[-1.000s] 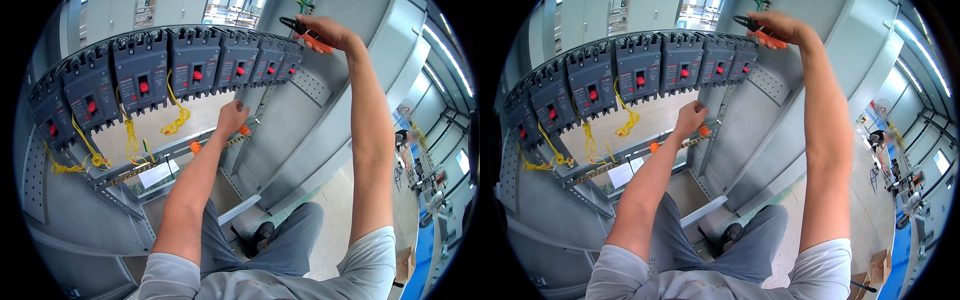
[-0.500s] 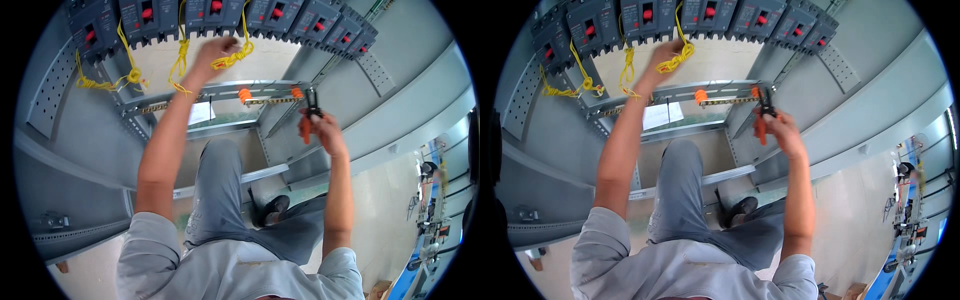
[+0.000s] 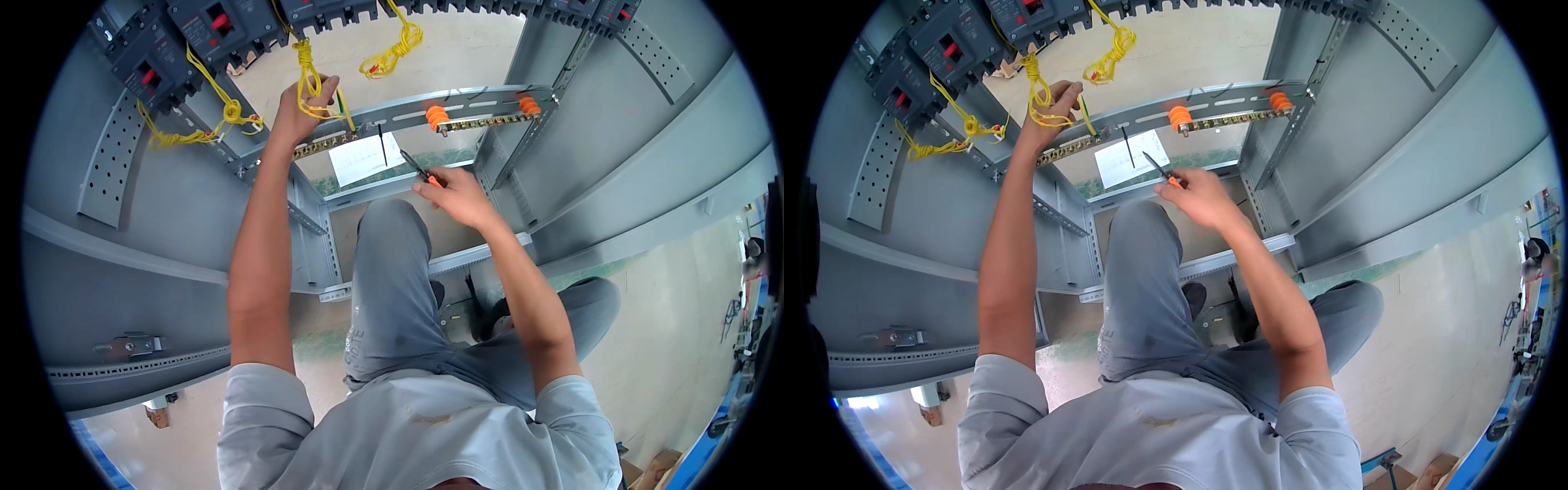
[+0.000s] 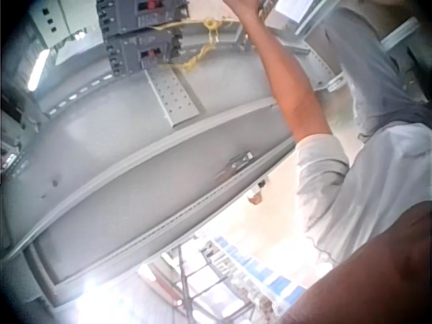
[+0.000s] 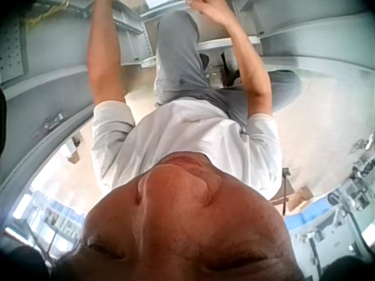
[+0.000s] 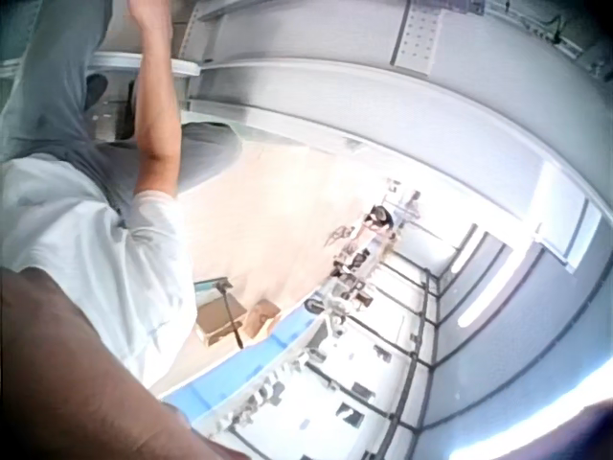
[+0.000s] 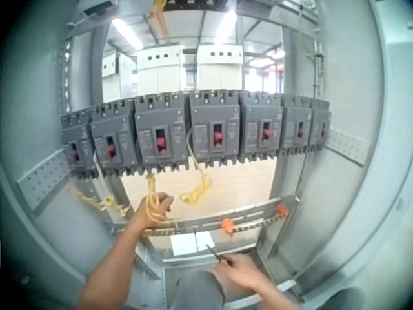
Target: The person sits on the floor and works on an open electrical panel, using pliers to strip and cut wires, then inserting and securing them into terminal blocks. The person repeatedly handles black and yellow wires, organizing and connecting them within the panel.
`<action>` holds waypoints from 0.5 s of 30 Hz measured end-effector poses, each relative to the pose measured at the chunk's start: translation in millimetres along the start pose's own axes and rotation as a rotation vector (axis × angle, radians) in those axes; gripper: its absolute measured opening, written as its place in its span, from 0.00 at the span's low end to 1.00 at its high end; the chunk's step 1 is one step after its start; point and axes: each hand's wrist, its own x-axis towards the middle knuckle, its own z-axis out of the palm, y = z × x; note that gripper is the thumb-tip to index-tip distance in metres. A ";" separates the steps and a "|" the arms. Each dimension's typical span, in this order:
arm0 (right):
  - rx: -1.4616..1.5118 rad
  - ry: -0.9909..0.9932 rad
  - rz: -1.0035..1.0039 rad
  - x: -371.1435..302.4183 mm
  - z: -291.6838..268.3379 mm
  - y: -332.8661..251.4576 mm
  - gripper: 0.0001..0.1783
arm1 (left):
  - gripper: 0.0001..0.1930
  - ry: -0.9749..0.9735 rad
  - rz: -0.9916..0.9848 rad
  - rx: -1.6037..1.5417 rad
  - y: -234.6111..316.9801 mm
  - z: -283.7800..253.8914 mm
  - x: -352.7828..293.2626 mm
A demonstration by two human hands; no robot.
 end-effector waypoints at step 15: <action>-1.127 0.365 -0.116 53.8 42.9 -69.5 0.14 | 0.21 0.132 0.245 0.186 -10.7 1.4 -3.3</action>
